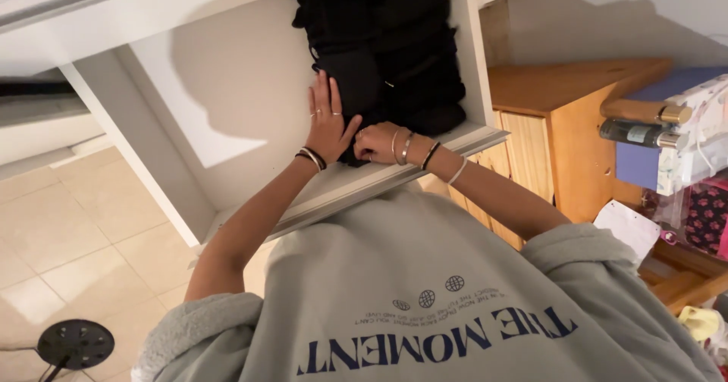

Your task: Organizing and folding undergarments inside a dresser drawer.

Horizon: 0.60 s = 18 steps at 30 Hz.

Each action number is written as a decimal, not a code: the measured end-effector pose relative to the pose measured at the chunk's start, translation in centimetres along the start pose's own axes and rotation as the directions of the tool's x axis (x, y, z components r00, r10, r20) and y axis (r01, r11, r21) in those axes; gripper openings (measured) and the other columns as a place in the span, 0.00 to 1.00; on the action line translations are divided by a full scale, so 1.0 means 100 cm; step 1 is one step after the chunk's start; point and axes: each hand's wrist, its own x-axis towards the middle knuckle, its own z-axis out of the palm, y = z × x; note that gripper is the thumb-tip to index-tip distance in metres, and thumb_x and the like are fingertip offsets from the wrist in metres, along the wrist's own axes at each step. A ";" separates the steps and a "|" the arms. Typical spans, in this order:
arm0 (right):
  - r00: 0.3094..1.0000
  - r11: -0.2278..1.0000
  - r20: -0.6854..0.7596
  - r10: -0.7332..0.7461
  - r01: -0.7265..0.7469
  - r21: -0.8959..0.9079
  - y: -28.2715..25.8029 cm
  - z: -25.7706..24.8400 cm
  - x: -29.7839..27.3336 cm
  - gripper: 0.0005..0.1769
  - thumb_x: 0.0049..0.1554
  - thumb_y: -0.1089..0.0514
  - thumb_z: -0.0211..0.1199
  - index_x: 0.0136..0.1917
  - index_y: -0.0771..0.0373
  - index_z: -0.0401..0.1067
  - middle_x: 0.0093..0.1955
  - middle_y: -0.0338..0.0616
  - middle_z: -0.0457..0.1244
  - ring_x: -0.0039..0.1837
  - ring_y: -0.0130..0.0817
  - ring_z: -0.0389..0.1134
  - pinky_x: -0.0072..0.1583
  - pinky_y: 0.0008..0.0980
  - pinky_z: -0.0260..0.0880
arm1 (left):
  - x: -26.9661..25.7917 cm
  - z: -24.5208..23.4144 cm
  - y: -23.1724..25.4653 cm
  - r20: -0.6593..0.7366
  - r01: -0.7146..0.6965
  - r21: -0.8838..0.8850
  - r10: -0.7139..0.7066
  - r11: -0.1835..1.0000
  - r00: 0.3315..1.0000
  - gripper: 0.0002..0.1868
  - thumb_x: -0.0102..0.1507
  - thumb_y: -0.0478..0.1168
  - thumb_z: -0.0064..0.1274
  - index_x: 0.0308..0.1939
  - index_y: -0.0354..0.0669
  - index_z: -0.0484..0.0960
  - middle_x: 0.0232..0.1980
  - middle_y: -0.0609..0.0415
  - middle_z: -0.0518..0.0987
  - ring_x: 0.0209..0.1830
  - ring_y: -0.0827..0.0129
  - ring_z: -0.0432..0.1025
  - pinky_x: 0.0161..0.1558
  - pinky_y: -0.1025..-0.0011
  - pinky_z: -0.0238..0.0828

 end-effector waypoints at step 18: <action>0.694 0.973 -0.681 0.232 -0.181 0.146 -0.056 -0.037 -0.099 0.09 0.62 0.54 0.61 0.50 0.58 0.78 0.51 0.42 0.69 0.55 0.44 0.70 0.57 0.40 0.71 | 0.095 -0.072 0.017 0.063 -0.189 0.214 0.180 0.958 0.982 0.36 0.72 0.61 0.46 0.69 0.32 0.71 0.76 0.40 0.60 0.77 0.44 0.52 0.76 0.46 0.50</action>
